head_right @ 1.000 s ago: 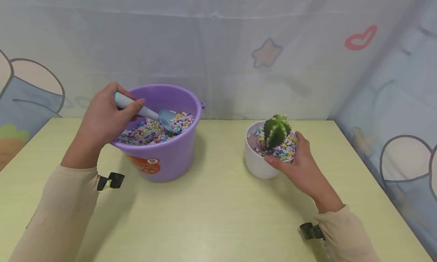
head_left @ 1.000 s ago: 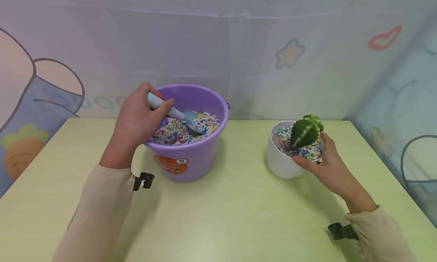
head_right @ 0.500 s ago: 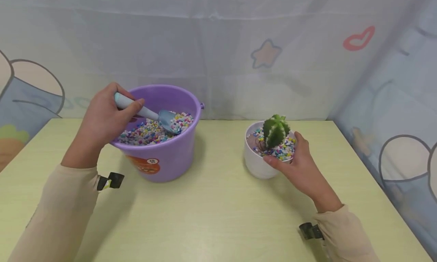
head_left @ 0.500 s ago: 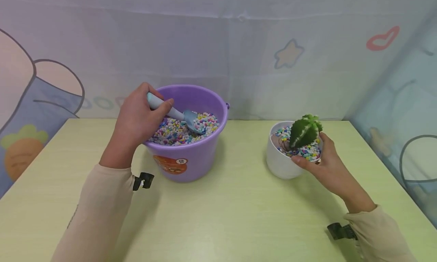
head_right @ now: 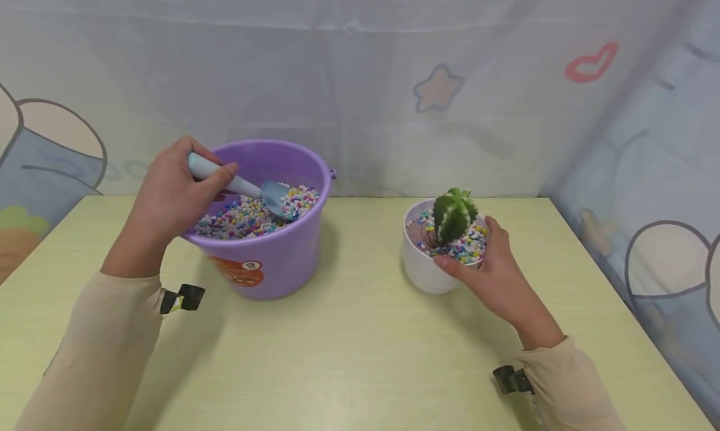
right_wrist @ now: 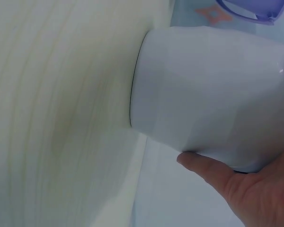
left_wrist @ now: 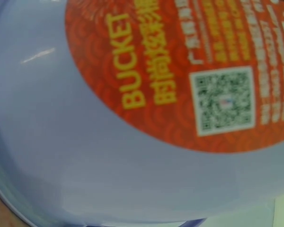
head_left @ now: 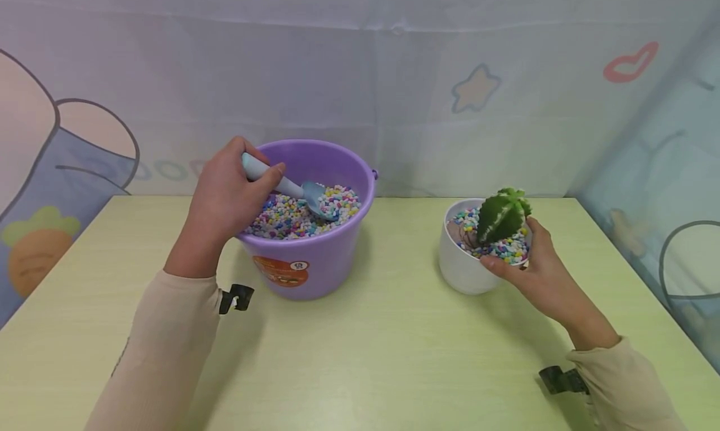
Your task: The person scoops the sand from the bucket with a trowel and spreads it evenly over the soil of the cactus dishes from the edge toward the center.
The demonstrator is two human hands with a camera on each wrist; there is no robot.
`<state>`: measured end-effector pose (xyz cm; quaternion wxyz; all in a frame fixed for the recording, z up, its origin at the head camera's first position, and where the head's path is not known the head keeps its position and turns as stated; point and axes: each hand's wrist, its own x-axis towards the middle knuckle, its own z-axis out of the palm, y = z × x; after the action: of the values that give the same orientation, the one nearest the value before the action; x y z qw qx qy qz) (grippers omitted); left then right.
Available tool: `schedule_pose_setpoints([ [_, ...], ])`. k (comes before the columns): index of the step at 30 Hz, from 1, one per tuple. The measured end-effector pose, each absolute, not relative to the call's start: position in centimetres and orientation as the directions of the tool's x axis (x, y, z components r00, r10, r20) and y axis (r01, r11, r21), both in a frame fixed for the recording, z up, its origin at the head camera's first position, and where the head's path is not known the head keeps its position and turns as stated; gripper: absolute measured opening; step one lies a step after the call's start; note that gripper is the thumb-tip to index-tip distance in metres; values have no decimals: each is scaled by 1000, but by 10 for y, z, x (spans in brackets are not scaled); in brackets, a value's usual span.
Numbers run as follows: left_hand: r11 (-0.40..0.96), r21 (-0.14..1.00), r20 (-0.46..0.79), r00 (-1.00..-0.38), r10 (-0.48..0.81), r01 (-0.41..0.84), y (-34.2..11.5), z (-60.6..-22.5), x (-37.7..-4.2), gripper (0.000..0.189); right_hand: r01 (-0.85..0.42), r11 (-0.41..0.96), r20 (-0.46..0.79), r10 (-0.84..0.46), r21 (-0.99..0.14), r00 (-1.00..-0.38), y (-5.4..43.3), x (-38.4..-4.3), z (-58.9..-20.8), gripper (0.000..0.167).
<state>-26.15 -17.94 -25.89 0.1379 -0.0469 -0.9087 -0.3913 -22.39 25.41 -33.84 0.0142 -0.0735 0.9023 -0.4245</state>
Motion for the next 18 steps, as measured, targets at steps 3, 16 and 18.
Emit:
schedule_pose_setpoints([
  [3,687,699,295,-955,-25,198,-179,-260,-262,31,-121,628,37,-145,-769,-989,254,-224,-339,105],
  [16,686,695,315,-949,-18,217,-179,-260,-262,30,-122,633,41,-141,-764,-989,252,-223,-336,105],
  [18,681,700,308,-951,-16,215,-180,-259,-262,31,-116,635,33,-140,-764,-990,252,-223,-337,106],
])
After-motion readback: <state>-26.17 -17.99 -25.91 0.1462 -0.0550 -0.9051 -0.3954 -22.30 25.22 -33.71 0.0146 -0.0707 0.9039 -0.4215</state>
